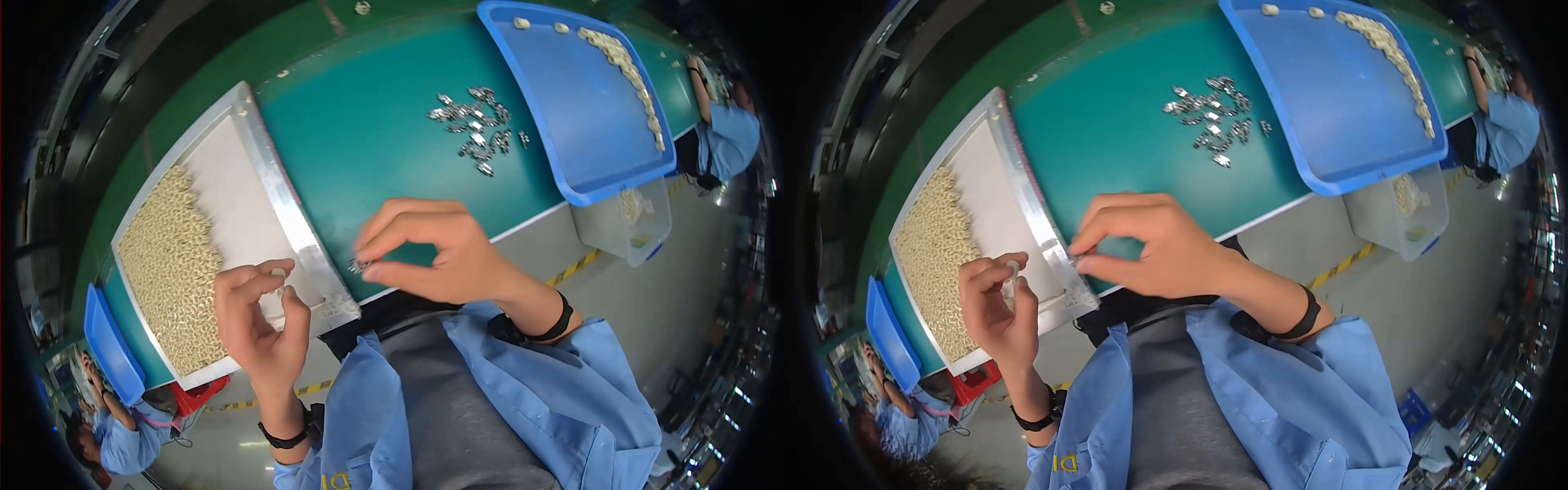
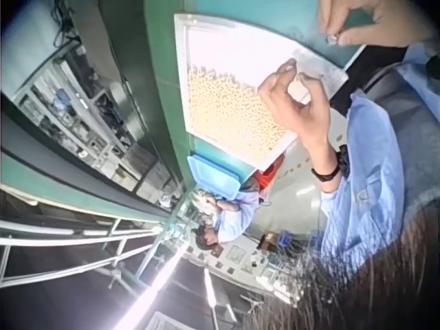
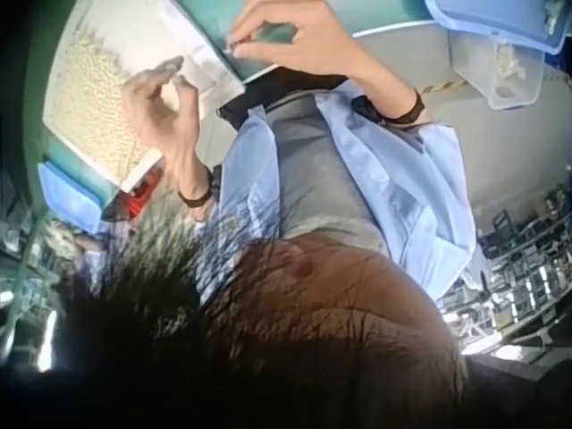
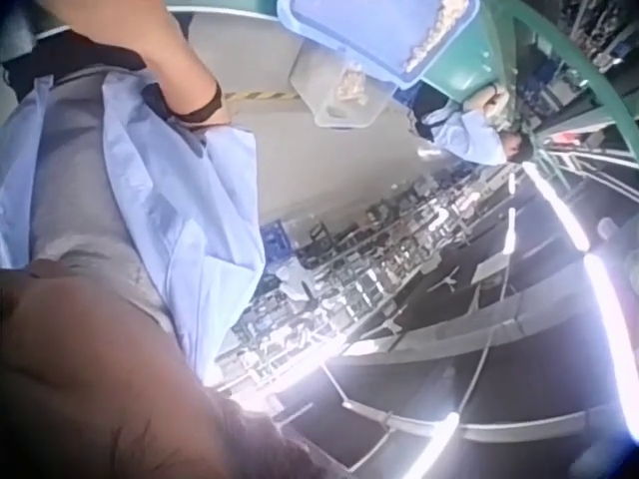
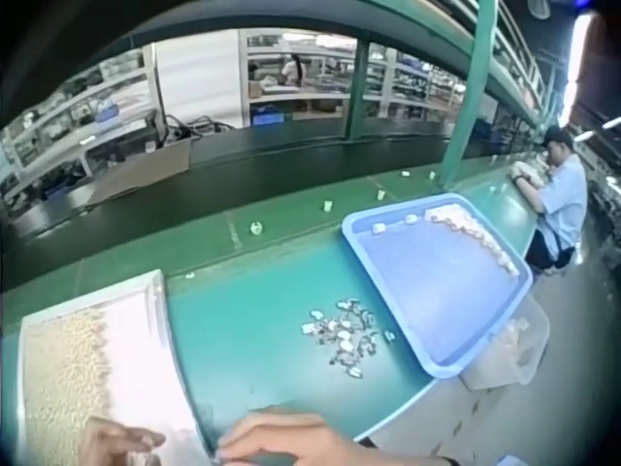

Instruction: The person picks up a metal connector and a white plastic component, joins them together, and places the assembled unit into a tray, repeating this process several times.

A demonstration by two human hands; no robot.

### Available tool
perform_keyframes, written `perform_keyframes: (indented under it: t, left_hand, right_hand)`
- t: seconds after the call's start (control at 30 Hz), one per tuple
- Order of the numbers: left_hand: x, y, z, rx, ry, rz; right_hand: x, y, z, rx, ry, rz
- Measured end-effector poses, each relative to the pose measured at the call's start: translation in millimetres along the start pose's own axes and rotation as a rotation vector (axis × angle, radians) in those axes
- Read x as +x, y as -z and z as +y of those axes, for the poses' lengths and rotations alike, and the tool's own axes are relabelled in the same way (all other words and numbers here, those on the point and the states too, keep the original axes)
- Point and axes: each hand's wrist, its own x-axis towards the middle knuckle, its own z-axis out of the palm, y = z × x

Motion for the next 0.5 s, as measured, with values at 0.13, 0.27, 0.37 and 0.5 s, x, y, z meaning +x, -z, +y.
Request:
perform_keyframes:
  t: [0.13,0.27,0.37,0.5]
  left_hand:
    - [0,-13,17,-0.087,0.015,0.092]
    - [-4,-16,19,-0.051,-0.046,0.067]
    - [-4,-17,25,0.016,-0.113,0.106]
    - [-9,-20,27,-0.081,-0.128,0.134]
  right_hand:
    - [2,-7,-16,0.009,0.137,0.016]
    - [3,-14,-29,-0.015,0.188,0.070]
    - [3,-20,-28,-0.114,0.247,0.077]
    - [4,-25,-30,-0.187,0.295,0.092]
